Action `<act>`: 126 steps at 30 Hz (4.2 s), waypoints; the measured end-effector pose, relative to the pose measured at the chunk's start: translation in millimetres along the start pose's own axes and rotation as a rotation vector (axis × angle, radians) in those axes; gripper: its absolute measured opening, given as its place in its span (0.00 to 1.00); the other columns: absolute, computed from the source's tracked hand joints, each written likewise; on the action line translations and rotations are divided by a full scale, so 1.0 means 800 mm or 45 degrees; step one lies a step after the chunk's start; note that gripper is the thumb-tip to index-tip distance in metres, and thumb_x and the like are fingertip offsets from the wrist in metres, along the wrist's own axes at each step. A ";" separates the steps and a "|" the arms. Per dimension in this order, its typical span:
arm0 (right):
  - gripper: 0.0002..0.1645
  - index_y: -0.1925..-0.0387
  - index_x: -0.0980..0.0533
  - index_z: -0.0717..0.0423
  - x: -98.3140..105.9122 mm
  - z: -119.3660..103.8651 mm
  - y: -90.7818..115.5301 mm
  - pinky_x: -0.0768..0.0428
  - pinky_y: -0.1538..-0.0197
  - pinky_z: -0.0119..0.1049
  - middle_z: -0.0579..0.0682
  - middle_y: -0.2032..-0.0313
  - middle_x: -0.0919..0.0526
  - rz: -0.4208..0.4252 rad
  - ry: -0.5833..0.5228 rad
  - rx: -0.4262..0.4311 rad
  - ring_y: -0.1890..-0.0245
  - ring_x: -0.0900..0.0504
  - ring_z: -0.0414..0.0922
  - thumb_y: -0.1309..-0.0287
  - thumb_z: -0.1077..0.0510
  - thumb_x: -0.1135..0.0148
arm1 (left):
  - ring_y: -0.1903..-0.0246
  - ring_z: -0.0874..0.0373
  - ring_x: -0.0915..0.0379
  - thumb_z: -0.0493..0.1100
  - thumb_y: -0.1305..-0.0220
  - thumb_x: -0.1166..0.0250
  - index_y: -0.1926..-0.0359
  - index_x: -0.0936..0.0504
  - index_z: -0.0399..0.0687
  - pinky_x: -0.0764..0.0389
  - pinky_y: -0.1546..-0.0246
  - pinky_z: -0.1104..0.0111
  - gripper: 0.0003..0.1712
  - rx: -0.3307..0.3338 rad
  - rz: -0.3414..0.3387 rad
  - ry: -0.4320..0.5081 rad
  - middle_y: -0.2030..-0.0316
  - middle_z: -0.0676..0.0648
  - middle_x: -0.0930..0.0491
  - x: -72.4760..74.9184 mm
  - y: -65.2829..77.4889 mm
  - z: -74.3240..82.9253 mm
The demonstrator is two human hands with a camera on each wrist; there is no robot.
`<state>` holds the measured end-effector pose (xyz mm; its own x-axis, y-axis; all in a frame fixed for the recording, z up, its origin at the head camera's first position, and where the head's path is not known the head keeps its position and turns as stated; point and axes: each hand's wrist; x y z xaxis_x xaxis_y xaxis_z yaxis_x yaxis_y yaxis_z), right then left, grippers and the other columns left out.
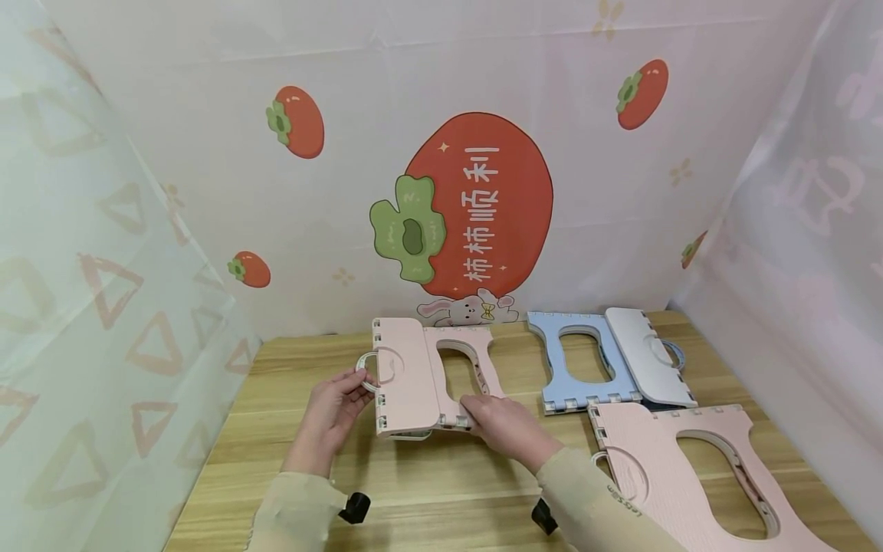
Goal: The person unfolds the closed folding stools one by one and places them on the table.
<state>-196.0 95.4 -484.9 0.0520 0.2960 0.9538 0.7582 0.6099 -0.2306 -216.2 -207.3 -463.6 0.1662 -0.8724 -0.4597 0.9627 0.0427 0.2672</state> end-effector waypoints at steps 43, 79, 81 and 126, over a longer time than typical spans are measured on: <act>0.13 0.62 0.27 0.50 0.004 -0.015 -0.007 0.24 0.73 0.33 0.42 0.67 0.18 -0.015 -0.080 0.043 0.72 0.22 0.38 0.37 0.56 0.28 | 0.67 0.58 0.21 0.30 0.26 0.44 0.61 0.15 0.37 0.18 0.56 0.67 0.10 0.003 -0.056 0.098 0.70 0.47 0.17 0.004 0.015 0.024; 0.18 0.69 0.32 0.49 0.006 -0.028 -0.013 0.32 0.75 0.29 0.38 0.76 0.29 -0.014 -0.192 0.057 0.77 0.32 0.37 0.38 0.55 0.28 | 0.65 0.59 0.21 0.32 0.25 0.42 0.57 0.14 0.38 0.19 0.55 0.68 0.10 -0.035 -0.113 0.101 0.68 0.49 0.17 0.010 0.028 0.045; 0.18 0.69 0.32 0.49 0.006 -0.028 -0.013 0.33 0.76 0.29 0.38 0.76 0.30 -0.015 -0.197 0.059 0.78 0.32 0.37 0.37 0.55 0.28 | 0.65 0.59 0.21 0.32 0.25 0.42 0.57 0.14 0.38 0.19 0.55 0.68 0.10 -0.038 -0.117 0.098 0.68 0.49 0.17 0.010 0.029 0.046; 0.17 0.68 0.31 0.49 0.008 -0.034 -0.015 0.33 0.74 0.28 0.37 0.77 0.33 -0.026 -0.310 0.103 0.76 0.33 0.35 0.39 0.58 0.27 | 0.65 0.59 0.21 0.33 0.24 0.43 0.53 0.14 0.36 0.19 0.57 0.71 0.11 -0.118 -0.245 0.093 0.67 0.48 0.16 0.000 0.046 0.067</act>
<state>-187.1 70.1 -470.5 -0.1284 0.4455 0.8860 0.7025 0.6715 -0.2359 -192.3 -231.3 -408.5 -0.0108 -0.8312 -0.5559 0.9931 -0.0740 0.0914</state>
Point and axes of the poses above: each hand's wrist, its own y-axis away from the middle knuckle, its own x-axis out of the back of the hand, z = x × y
